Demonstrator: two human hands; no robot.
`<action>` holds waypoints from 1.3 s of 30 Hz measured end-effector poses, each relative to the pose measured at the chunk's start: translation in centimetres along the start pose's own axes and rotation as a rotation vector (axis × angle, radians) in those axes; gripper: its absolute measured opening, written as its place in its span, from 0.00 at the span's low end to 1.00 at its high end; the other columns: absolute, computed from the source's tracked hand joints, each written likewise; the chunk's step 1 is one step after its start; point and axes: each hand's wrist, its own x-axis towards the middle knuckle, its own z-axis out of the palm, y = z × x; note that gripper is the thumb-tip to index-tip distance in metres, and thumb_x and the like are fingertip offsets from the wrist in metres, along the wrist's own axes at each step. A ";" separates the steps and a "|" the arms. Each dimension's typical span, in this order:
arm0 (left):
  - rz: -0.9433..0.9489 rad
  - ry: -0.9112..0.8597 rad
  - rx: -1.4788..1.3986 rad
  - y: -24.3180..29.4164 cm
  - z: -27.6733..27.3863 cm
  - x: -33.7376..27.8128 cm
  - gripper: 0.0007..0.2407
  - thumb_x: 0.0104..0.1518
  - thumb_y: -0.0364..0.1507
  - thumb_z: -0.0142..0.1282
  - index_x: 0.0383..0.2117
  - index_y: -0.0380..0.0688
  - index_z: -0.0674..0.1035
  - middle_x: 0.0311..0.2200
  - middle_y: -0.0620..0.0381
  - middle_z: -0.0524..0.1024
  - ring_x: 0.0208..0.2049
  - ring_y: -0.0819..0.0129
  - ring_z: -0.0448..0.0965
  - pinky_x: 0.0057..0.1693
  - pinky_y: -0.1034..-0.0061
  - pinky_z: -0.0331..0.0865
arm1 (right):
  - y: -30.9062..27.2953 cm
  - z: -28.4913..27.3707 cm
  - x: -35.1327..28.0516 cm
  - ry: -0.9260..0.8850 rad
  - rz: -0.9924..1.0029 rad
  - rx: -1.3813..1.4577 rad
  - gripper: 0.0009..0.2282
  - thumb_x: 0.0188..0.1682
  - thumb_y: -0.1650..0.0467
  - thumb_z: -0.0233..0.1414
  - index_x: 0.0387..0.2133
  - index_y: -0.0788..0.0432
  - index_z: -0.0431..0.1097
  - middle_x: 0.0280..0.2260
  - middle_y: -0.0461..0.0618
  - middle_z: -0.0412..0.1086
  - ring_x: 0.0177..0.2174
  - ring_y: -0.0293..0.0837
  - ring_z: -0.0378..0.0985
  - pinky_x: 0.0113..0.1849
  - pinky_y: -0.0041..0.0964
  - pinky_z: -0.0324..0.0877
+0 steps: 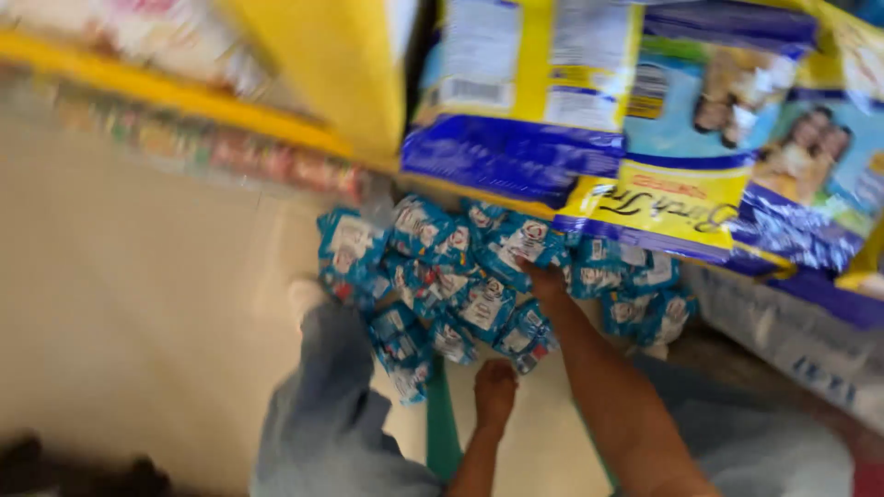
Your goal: Stocking and organizing small sachets of powdered milk on a store shelf.
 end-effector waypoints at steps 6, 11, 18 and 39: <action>-0.672 0.057 -0.670 11.4 -10.5 5.9 0.16 0.59 0.34 0.58 0.48 0.36 0.79 0.49 0.44 0.79 0.51 0.53 0.78 0.57 0.63 0.69 | 0.3 -0.9 -3.4 -0.123 -0.229 0.193 0.22 0.43 0.67 0.66 0.51 0.57 0.72 0.48 0.46 0.76 0.44 0.45 0.78 0.43 0.42 0.75; -0.773 0.285 -0.567 7.2 -9.9 5.2 0.36 0.52 0.44 0.68 0.62 0.34 0.65 0.61 0.38 0.63 0.61 0.47 0.65 0.64 0.61 0.61 | 6.2 -2.7 -6.8 -0.433 -0.093 0.239 0.22 0.42 0.70 0.63 0.52 0.54 0.71 0.47 0.47 0.76 0.43 0.44 0.79 0.43 0.42 0.75; -0.792 0.233 -0.490 5.4 -10.0 7.6 0.39 0.42 0.48 0.70 0.58 0.36 0.71 0.58 0.40 0.73 0.60 0.48 0.73 0.64 0.60 0.67 | 9.9 -4.0 -11.8 -0.737 0.167 0.340 0.30 0.42 0.76 0.63 0.60 0.54 0.63 0.53 0.52 0.73 0.53 0.50 0.77 0.52 0.51 0.74; -1.025 -0.008 -0.471 6.1 -10.0 7.0 0.34 0.55 0.36 0.66 0.67 0.43 0.63 0.66 0.47 0.63 0.66 0.50 0.65 0.64 0.63 0.66 | 8.6 -5.2 -14.0 -0.668 0.351 0.270 0.30 0.44 0.75 0.62 0.62 0.54 0.61 0.55 0.53 0.72 0.54 0.55 0.75 0.56 0.55 0.70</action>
